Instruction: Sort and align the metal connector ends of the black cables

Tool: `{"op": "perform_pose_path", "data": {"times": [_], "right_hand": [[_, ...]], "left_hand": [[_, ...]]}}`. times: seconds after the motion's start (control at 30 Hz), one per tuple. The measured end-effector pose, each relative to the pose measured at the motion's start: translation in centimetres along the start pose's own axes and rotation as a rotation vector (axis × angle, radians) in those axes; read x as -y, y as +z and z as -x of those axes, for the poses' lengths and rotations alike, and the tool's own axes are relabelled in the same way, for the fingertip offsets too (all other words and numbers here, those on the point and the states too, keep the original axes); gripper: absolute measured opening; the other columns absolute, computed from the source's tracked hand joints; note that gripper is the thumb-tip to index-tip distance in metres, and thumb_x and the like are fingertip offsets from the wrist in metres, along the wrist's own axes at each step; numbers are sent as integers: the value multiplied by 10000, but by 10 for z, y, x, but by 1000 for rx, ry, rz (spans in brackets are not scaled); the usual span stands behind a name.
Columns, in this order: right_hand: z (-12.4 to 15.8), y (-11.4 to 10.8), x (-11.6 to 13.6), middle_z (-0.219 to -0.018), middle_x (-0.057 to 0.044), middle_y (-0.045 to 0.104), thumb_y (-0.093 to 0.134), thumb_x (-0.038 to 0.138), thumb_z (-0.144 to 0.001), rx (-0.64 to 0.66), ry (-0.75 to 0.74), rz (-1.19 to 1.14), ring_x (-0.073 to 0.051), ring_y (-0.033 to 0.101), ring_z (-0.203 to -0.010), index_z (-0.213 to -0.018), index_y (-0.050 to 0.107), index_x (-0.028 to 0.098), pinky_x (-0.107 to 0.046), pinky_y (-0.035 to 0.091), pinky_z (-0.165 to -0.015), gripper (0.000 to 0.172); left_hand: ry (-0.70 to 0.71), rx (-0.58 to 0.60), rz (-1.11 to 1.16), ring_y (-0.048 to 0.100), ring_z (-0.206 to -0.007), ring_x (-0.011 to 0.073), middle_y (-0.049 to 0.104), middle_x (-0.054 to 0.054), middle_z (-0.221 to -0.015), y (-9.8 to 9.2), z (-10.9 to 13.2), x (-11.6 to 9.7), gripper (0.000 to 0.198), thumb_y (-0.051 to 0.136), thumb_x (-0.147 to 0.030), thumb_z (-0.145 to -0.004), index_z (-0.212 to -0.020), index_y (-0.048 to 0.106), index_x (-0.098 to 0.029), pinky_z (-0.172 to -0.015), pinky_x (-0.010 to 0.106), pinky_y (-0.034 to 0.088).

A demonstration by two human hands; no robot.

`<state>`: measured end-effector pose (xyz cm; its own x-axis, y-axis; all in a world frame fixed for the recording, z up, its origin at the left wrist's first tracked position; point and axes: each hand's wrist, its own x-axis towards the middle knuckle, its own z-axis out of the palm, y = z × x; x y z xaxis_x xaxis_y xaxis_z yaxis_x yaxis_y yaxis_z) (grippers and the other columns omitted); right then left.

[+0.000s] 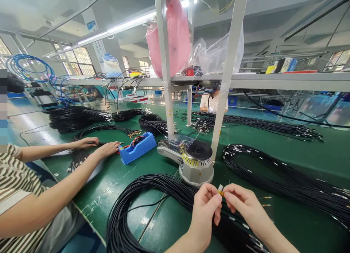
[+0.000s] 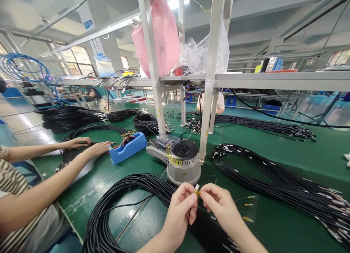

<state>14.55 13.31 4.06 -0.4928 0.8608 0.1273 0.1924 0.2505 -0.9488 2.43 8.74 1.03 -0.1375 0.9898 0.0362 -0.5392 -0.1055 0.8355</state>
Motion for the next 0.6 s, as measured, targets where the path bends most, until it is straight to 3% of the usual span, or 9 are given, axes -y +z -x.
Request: {"op": "perform_pose_path", "data": {"times": [0.2, 0.6], "right_hand": [[-3, -1, -11, -542, 38, 453, 500, 507, -803, -3, 8, 10, -117, 420, -490, -697, 548, 184, -241, 368, -484, 344], [-7, 10, -19, -515, 62, 406, 497, 494, -812, -49, -58, -78, -86, 356, -439, -643, 501, 188, -214, 306, -431, 350]], "left_hand": [[-4, -42, -20, 269, -345, 23, 387, -87, -464, 0, -1, 4, 257, 660, -326, -711, -708, 465, -160, -334, 158, 210], [-160, -15, 140, 300, -362, 21, 430, -49, -501, 0, 0, 6, 261, 665, -344, -721, -669, 525, -130, -335, 162, 145]]}}
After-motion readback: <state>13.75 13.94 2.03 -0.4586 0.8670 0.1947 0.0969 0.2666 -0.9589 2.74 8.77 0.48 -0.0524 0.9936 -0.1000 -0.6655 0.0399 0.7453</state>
